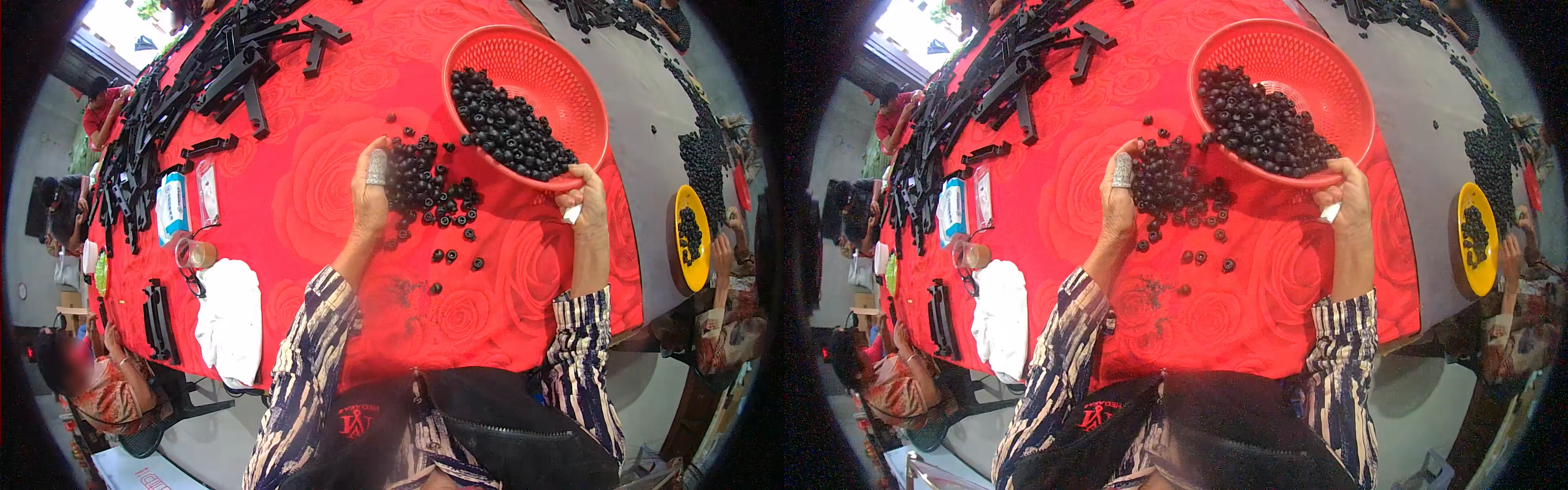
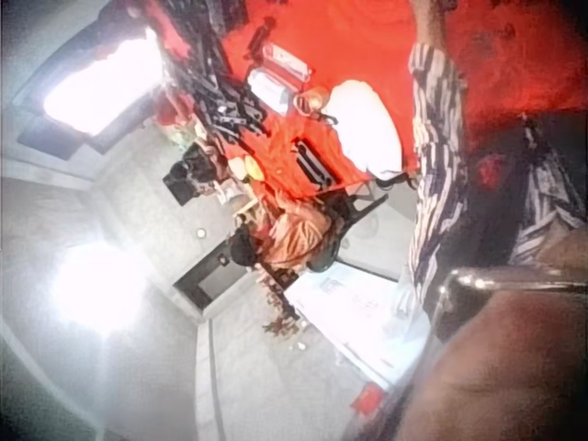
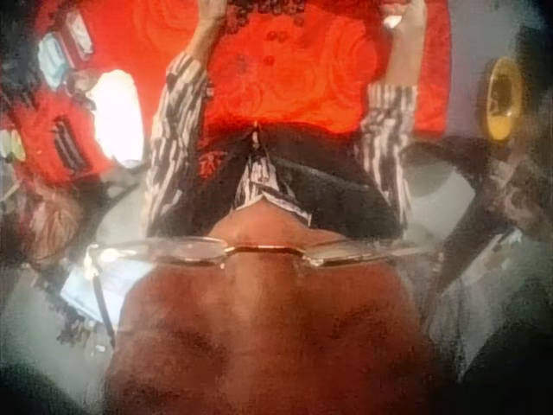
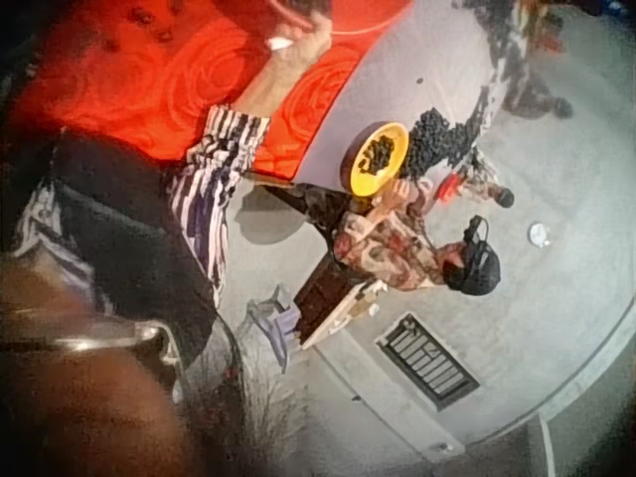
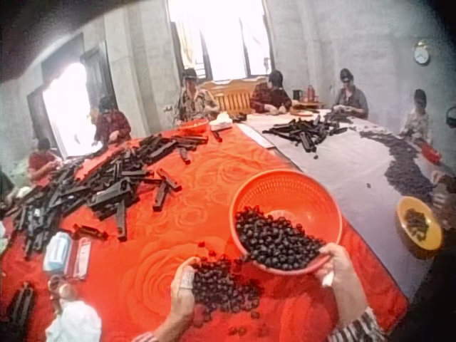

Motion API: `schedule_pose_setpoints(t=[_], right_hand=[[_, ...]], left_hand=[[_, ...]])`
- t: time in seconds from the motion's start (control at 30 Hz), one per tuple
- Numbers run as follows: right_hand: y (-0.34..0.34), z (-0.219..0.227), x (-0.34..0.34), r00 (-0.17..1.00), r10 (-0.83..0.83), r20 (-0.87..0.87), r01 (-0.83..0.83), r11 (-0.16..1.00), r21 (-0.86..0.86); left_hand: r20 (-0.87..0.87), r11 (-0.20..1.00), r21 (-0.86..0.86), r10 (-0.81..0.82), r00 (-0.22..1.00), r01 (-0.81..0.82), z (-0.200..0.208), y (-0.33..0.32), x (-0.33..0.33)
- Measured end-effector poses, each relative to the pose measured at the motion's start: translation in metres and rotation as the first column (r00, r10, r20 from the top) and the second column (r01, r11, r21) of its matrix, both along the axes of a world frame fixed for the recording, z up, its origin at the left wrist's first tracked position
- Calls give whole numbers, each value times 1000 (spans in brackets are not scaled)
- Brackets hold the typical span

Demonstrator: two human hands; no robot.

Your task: Manually assembling or inspecting small black components on a work surface.

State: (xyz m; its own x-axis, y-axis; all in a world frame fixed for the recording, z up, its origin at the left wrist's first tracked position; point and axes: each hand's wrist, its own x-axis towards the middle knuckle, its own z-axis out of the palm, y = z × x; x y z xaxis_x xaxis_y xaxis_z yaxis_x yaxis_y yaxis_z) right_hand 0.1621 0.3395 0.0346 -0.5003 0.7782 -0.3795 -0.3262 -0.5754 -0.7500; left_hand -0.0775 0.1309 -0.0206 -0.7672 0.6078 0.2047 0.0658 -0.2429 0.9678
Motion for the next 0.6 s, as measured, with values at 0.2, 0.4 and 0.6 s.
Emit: schedule_pose_setpoints(t=[0.2, 0.4, 0.6], right_hand=[[-15, 5, -8, 990, 42, -133, -55, 993, -100], [-16, 5, -11, 977, 100, -186, -134, 974, -182], [-3, 20, -19, 947, 185, -264, -243, 948, -207]], left_hand=[[42, 996, 34, -87, 995, 86, 6, 1, 5], [127, 992, 13, -126, 984, 125, 14, -11, 12], [7, 993, 11, -114, 993, 114, 9, -1, 3]])
